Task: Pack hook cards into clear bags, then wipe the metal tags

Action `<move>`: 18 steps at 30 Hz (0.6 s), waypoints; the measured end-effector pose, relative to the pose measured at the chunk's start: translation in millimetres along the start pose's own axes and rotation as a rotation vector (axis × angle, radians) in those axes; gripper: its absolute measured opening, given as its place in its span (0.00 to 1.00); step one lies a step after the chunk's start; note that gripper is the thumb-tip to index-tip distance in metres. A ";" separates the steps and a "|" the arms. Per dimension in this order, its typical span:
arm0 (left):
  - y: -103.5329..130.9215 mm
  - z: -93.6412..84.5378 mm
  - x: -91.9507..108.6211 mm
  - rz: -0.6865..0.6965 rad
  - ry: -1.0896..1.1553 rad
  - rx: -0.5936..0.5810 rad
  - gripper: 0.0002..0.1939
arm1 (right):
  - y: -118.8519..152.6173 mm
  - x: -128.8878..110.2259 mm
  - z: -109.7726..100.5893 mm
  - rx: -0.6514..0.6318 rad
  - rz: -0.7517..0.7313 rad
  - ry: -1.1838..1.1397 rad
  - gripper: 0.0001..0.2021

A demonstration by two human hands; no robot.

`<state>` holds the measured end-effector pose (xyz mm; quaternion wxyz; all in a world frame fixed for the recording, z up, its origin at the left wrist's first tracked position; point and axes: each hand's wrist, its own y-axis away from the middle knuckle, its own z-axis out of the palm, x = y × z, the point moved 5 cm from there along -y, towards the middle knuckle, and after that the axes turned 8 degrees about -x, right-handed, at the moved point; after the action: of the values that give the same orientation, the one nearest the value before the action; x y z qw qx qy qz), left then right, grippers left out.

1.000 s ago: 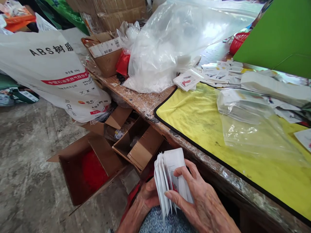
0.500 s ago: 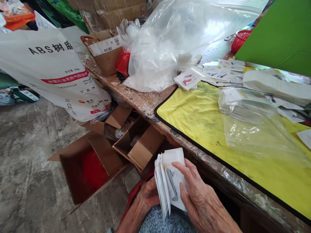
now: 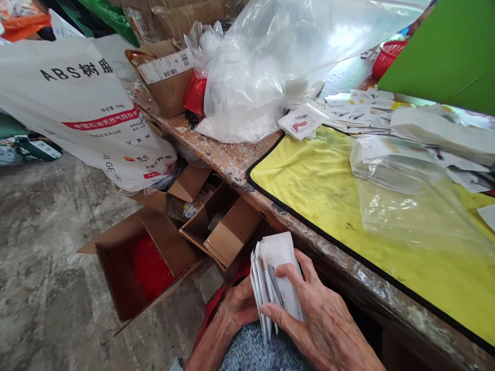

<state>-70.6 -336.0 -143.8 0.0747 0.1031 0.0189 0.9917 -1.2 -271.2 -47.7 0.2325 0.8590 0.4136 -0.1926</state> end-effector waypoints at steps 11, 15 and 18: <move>-2.8 6.4 3.3 0.019 0.031 -0.054 0.17 | 0.0 0.6 -1.2 0.002 -0.013 -0.082 0.13; -0.4 4.0 3.2 0.018 0.036 -0.029 0.16 | 0.5 -0.4 -5.8 0.084 -0.065 -0.105 0.22; 0.0 3.2 2.8 0.011 0.032 -0.017 0.17 | 2.2 1.6 -5.3 0.102 -0.081 -0.141 0.31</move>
<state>-72.6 -335.5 -140.1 0.0700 0.0866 0.0114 0.9937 2.2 -268.4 -43.7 0.2092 0.8365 0.4204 -0.2825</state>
